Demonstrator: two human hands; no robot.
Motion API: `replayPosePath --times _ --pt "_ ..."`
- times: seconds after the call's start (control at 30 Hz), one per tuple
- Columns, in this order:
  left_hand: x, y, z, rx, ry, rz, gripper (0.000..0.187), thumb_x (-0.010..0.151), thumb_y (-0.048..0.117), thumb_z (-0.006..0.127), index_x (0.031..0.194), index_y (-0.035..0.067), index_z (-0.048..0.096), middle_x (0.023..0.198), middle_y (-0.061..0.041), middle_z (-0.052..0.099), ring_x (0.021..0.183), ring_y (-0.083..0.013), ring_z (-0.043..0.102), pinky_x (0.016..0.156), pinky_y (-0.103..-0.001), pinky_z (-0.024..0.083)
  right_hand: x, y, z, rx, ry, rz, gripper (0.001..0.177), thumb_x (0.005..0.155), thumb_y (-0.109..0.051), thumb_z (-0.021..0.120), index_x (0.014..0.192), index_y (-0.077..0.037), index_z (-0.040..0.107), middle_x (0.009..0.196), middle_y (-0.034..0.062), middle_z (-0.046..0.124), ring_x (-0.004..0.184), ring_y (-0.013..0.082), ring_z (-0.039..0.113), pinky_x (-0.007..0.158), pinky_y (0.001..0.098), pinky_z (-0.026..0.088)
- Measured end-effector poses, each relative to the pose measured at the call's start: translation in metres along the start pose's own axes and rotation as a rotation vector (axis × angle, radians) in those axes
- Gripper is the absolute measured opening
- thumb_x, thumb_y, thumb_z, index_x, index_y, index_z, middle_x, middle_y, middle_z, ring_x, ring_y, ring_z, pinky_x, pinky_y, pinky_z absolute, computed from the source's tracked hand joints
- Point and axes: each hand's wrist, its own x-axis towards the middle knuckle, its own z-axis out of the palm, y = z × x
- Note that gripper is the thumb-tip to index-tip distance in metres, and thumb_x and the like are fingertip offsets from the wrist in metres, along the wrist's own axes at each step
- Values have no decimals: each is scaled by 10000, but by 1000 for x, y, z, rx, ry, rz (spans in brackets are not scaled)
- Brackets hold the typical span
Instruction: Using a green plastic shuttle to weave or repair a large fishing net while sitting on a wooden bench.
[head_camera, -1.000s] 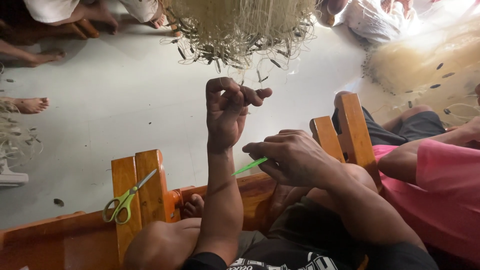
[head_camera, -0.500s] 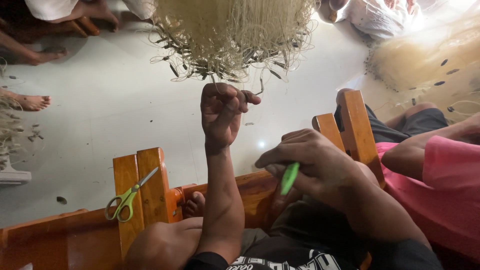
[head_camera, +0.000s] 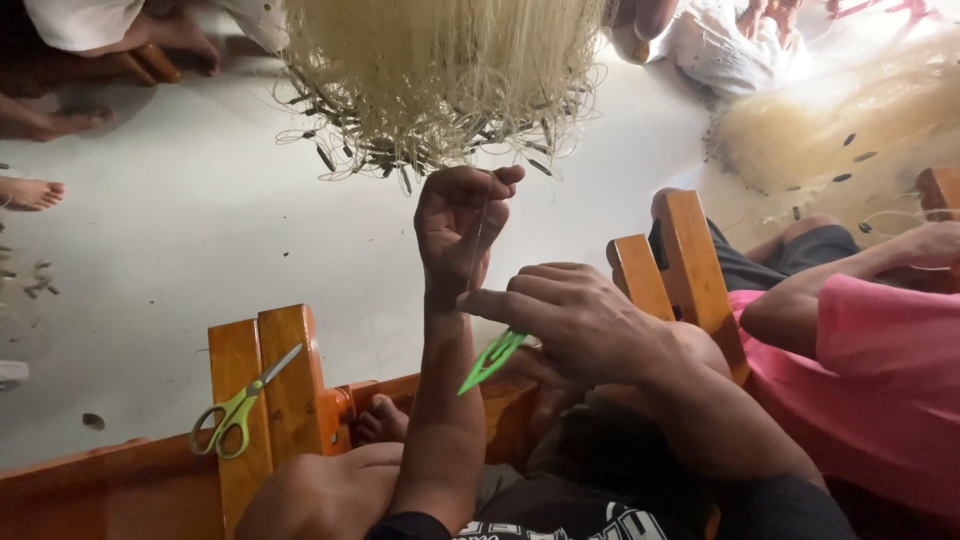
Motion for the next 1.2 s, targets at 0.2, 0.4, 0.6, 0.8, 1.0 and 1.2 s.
replayPosePath --times 0.2,0.4,0.6,0.8,1.0,1.2 --pt "6 22 22 -175 323 -258 163 993 238 635 939 88 601 778 -101 646 951 -294 728 863 -358 594 -17 29 -32 -236 223 159 422 1030 -273 425 1100 -21 756 856 131 561 730 283 583 681 416 536" --pt "11 34 38 -162 378 -362 164 986 236 620 892 102 607 749 -80 655 933 -266 738 823 -308 597 -8 56 -48 -548 392 202 148 993 -189 771 1108 -106 811 890 85 555 724 231 566 638 358 542" --pt "14 36 54 -101 348 -382 242 989 280 609 804 126 633 666 -92 639 890 -262 740 967 -416 555 14 32 -51 -388 441 217 89 980 -115 773 993 -29 790 797 120 541 721 250 555 691 377 500" --pt "21 30 47 -7 304 -414 280 975 310 626 755 138 641 615 -96 652 847 -252 751 945 -404 553 1 75 -36 -182 526 109 149 949 -185 777 968 -37 763 778 99 604 713 246 600 753 394 471" --pt "34 59 57 6 128 -396 67 912 108 665 933 48 685 715 -117 680 694 -216 691 793 -322 549 16 58 -28 -173 520 -123 440 944 -331 634 1268 -83 468 1162 153 408 1074 280 467 895 418 478" --pt "42 48 37 4 9 -345 136 929 -39 575 1010 45 645 932 -70 675 910 -164 645 841 -290 514 36 45 -24 -43 505 109 247 931 -192 804 1158 -161 713 1057 33 307 983 190 396 822 273 444"
